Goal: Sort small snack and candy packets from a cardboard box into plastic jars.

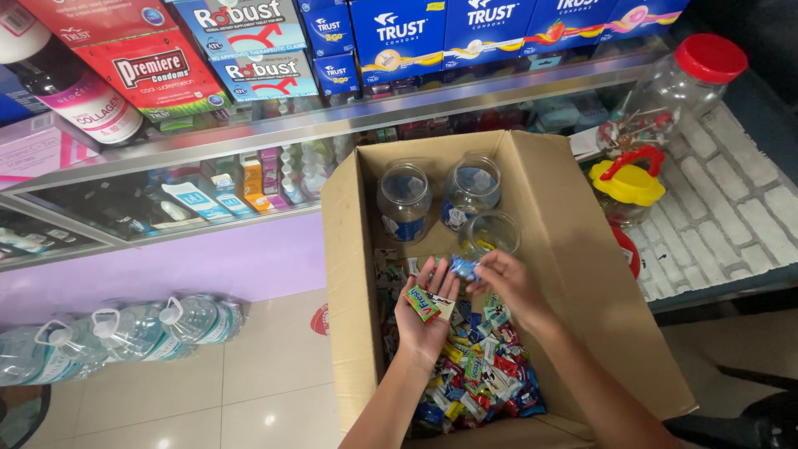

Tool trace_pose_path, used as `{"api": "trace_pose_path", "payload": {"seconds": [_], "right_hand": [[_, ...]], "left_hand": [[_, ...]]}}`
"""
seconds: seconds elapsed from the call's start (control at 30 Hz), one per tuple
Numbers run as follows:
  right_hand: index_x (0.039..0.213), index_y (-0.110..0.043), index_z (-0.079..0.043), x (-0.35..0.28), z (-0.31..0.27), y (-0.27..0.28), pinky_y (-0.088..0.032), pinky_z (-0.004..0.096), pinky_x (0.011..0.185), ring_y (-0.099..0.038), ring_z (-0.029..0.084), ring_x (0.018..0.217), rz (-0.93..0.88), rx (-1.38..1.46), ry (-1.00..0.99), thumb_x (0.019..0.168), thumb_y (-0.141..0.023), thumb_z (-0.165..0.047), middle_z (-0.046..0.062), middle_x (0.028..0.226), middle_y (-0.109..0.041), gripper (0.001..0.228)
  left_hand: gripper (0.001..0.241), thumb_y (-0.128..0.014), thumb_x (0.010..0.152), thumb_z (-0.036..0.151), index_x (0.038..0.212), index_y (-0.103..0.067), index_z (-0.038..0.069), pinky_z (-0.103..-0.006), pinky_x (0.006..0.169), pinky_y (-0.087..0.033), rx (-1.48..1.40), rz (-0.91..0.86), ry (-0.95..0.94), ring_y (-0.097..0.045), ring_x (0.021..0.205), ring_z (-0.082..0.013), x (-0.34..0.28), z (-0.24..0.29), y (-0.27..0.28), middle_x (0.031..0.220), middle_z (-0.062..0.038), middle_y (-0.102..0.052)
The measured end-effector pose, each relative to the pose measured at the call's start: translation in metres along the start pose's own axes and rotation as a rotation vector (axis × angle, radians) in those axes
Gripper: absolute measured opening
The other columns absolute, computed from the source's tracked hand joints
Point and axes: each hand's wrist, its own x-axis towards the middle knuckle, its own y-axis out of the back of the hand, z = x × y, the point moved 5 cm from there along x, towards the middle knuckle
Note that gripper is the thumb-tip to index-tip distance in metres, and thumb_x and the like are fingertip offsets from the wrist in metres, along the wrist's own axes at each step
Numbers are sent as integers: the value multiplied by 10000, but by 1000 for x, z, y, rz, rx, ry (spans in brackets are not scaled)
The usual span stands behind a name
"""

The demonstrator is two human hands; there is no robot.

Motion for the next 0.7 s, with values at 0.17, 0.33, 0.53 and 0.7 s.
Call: {"api": "trace_pose_path", "payload": {"seconds": [0.17, 0.33, 0.53, 0.7], "right_hand": [[1074, -622, -6, 11, -3, 35, -617, 342, 813, -754, 196, 860, 193, 53, 57, 1016, -606, -136, 120, 978, -736, 143], [1183, -641, -38, 3, -20, 27, -612, 303, 867, -755, 151, 954, 227, 36, 106, 1001, -585, -194, 50, 1105, -754, 247], [1209, -715, -56, -23, -40, -32, -585, 272, 802, -703, 118, 884, -52, -412, 208, 961, -702, -195, 39, 1046, -757, 285], [1299, -697, -102, -38, -43, -64, -411, 400, 978, -477, 258, 1173, -236, -870, 367, 766, -885, -233, 98, 1194, -525, 580]], "left_hand": [[452, -353, 1081, 310, 1322, -577, 0, -460, 1130, -456, -50, 52, 27, -596, 1291, -326, 5, -3, 10, 1332, -182, -627], [443, -386, 1088, 380, 1267, -589, 30, -437, 1114, -496, 13, 72, 53, -612, 1272, -287, 16, -10, 30, 1244, -130, -664], [423, -427, 1116, 415, 1285, -601, 68, -390, 1115, -481, 172, 102, 86, -646, 1169, -228, 24, -17, 57, 1207, -78, -682], [402, -402, 1071, 433, 1329, -646, 244, -460, 1054, -357, 618, 338, 231, -531, 1101, -147, 5, -17, 52, 1257, 39, -634]]}}
